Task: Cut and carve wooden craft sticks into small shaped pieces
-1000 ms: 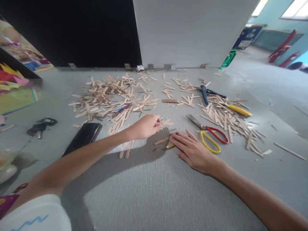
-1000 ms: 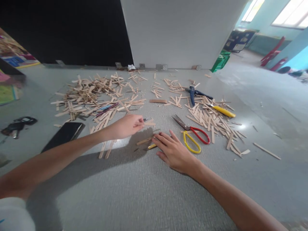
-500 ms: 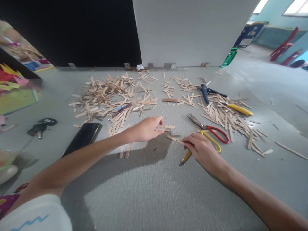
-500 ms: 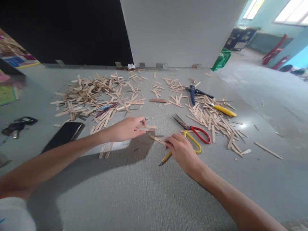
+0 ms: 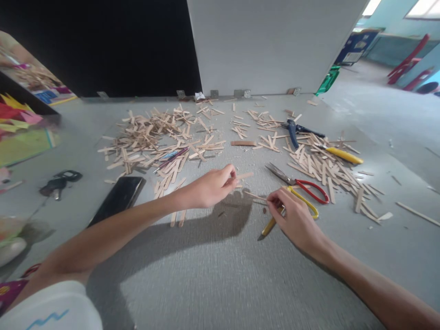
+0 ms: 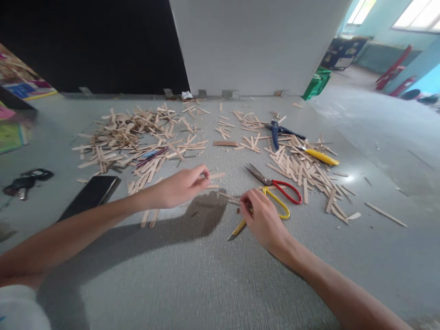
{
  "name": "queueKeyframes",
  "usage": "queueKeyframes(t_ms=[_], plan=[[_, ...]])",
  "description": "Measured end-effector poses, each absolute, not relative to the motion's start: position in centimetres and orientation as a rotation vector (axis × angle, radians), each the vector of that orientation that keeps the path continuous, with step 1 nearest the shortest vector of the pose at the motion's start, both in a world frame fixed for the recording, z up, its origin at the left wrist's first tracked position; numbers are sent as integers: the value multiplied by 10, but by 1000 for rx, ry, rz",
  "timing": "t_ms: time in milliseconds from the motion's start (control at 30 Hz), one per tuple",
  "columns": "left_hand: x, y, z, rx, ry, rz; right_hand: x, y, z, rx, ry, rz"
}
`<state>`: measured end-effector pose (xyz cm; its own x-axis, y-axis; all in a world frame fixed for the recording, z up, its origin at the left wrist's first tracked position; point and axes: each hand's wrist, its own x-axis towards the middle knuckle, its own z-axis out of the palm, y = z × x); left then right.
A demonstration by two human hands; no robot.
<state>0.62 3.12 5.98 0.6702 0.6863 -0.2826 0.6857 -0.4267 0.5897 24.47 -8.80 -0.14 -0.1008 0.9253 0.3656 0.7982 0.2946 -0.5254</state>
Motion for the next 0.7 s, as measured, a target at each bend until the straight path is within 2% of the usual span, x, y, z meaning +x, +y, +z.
queueKeyframes(t_ms=[200,700], plan=[[4,36,55,2260,1017,89,243,-87,2,-1625,-1620,282],[4,51,47,2220,1096,-105,239,-89,5,-1664,-1553,316]])
